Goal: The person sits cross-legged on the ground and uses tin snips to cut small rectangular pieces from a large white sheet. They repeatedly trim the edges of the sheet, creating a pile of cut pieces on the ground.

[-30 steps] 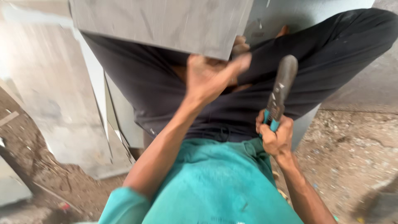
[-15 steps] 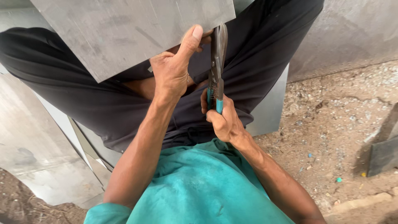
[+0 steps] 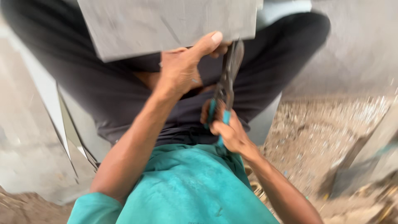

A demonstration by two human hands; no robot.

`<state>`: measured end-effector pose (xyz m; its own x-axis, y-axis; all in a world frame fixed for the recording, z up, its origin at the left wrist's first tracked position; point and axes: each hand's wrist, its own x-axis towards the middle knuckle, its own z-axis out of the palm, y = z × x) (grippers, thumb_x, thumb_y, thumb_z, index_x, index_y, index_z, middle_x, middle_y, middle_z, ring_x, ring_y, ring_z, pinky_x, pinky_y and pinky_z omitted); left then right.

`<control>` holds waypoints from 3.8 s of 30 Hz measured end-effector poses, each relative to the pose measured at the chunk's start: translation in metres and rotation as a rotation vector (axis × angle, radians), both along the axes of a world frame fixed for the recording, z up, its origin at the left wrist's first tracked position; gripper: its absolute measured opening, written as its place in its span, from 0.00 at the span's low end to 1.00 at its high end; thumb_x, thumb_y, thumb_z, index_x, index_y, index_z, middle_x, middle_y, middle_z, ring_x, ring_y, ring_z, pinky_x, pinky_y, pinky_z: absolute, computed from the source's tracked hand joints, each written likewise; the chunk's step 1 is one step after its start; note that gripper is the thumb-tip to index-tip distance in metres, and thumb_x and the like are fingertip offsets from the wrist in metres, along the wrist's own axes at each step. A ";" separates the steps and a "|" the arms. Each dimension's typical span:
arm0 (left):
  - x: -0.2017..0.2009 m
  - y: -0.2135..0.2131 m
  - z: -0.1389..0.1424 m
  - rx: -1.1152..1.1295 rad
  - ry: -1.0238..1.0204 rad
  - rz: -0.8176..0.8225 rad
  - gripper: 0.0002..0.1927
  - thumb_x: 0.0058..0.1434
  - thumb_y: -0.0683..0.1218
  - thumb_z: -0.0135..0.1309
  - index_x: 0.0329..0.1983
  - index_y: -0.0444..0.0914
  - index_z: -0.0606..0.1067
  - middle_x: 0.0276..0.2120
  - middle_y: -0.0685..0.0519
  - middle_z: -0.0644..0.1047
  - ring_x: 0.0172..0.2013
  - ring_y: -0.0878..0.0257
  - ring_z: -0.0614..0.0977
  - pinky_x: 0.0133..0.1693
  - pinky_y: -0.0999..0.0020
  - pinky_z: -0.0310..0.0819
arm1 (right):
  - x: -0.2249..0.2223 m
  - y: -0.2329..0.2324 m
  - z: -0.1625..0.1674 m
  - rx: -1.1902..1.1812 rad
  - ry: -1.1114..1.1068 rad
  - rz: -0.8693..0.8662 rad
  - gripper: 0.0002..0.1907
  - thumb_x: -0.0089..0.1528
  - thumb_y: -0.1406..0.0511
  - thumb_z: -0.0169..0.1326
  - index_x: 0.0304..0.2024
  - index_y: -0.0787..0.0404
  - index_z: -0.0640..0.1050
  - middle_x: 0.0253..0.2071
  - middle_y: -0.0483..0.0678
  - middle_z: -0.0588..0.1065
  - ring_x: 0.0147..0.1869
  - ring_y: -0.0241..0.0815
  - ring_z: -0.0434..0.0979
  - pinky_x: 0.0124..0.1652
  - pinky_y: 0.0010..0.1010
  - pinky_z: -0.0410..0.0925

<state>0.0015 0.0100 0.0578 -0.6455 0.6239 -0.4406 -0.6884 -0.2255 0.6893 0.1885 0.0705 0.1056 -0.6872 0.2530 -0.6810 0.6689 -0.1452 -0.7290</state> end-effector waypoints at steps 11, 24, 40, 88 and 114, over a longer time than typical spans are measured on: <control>-0.034 -0.185 -0.001 -0.060 0.267 0.363 0.32 0.64 0.36 0.65 0.70 0.35 0.68 0.33 0.53 0.81 0.33 0.70 0.81 0.36 0.74 0.79 | -0.099 -0.005 0.018 -0.016 -0.113 0.686 0.37 0.42 0.65 0.45 0.57 0.65 0.70 0.47 0.54 0.74 0.50 0.45 0.77 0.48 0.38 0.76; -0.033 -0.183 -0.001 -0.024 0.220 0.414 0.33 0.63 0.36 0.66 0.70 0.31 0.67 0.32 0.49 0.83 0.32 0.66 0.85 0.36 0.73 0.81 | -0.164 -0.016 0.046 0.284 -0.209 0.979 0.20 0.49 0.68 0.47 0.45 0.64 0.74 0.31 0.51 0.76 0.35 0.42 0.77 0.36 0.35 0.71; -0.066 -0.131 0.026 -0.118 0.269 0.419 0.10 0.65 0.40 0.60 0.48 0.33 0.76 0.35 0.52 0.80 0.29 0.65 0.82 0.31 0.73 0.79 | 0.007 0.052 0.057 0.393 -0.388 0.527 0.28 0.49 0.70 0.45 0.54 0.61 0.72 0.41 0.51 0.77 0.41 0.43 0.76 0.42 0.39 0.71; -0.051 -0.075 0.006 -0.100 0.257 0.713 0.09 0.67 0.43 0.63 0.45 0.32 0.80 0.32 0.51 0.80 0.32 0.66 0.80 0.38 0.68 0.80 | 0.020 0.026 -0.008 0.361 -0.168 0.323 0.06 0.52 0.68 0.49 0.27 0.66 0.76 0.18 0.48 0.74 0.22 0.40 0.73 0.27 0.34 0.68; -0.020 -0.142 0.004 -0.003 0.036 0.597 0.19 0.59 0.36 0.65 0.43 0.40 0.66 0.31 0.50 0.81 0.32 0.67 0.81 0.42 0.72 0.79 | -0.159 0.060 0.031 0.519 -0.346 1.143 0.09 0.56 0.67 0.51 0.31 0.67 0.79 0.17 0.56 0.70 0.22 0.51 0.70 0.27 0.44 0.64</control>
<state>-0.0189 -0.1320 0.0619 -0.8989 0.1474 -0.4127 -0.4191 -0.5644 0.7112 0.0298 0.1300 0.1367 -0.4969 -0.0691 -0.8650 0.3895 0.8730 -0.2935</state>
